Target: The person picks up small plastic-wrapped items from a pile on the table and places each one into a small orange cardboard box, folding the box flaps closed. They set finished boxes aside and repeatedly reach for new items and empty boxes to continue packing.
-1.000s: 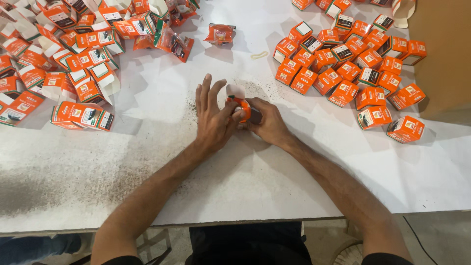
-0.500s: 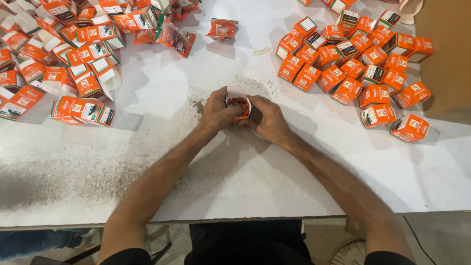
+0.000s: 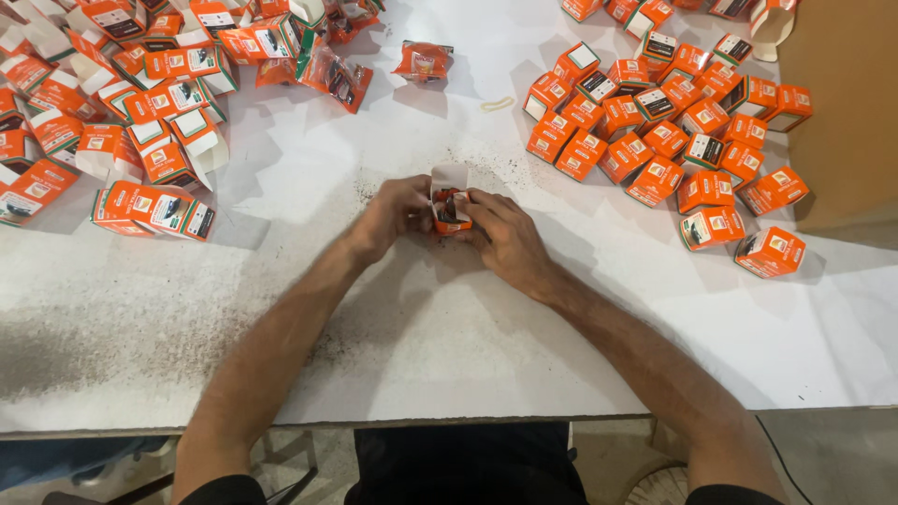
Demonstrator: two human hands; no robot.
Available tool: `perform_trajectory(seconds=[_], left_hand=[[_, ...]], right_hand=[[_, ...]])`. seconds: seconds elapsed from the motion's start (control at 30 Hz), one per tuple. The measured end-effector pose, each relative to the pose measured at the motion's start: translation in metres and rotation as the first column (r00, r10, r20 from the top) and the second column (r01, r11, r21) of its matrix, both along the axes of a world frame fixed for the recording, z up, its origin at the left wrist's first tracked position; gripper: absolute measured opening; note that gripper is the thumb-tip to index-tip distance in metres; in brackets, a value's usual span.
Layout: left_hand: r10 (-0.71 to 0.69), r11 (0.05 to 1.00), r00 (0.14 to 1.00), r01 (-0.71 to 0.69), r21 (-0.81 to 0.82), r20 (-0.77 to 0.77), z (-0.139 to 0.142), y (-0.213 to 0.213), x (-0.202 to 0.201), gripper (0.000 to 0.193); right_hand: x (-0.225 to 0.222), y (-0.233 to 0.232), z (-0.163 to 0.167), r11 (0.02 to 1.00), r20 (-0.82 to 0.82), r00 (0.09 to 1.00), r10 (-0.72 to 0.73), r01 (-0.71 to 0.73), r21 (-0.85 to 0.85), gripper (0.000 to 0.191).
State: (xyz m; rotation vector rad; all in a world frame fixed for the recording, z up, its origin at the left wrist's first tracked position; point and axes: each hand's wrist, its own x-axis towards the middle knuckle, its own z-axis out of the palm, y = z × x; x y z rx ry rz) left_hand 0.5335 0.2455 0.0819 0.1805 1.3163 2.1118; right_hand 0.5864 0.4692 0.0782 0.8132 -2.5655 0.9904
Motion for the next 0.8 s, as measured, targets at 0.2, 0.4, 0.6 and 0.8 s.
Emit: perform_trajectory(seconds=[0.2, 0.4, 0.6, 0.8], left_hand=[[0.030, 0.949, 0.972, -0.101, -0.299, -0.232, -0.022, 0.003, -0.006, 0.028], [0.080, 0.654, 0.644, -0.609, -0.448, -0.761, -0.022, 0.030, 0.023, 0.031], [-0.030, 0.873, 0.509, -0.405, -0.271, -0.860, -0.002, 0.011, 0.033, 0.041], [-0.199, 0.814, 0.279, -0.487, -0.317, -0.939, -0.001, -0.002, 0.035, 0.045]], right_hand=[[0.000, 0.001, -0.005, 1.000, -0.003, 1.000, -0.018, 0.018, -0.007, 0.045], [0.002, -0.004, -0.004, 0.997, 0.036, 0.999, -0.034, 0.036, -0.062, 0.042], [0.005, -0.002, 0.003, 0.994, 0.226, 0.972, -0.067, 0.086, -0.075, 0.047], [0.003, -0.001, -0.004, 0.979, 0.271, 0.963, -0.006, 0.060, -0.193, 0.051]])
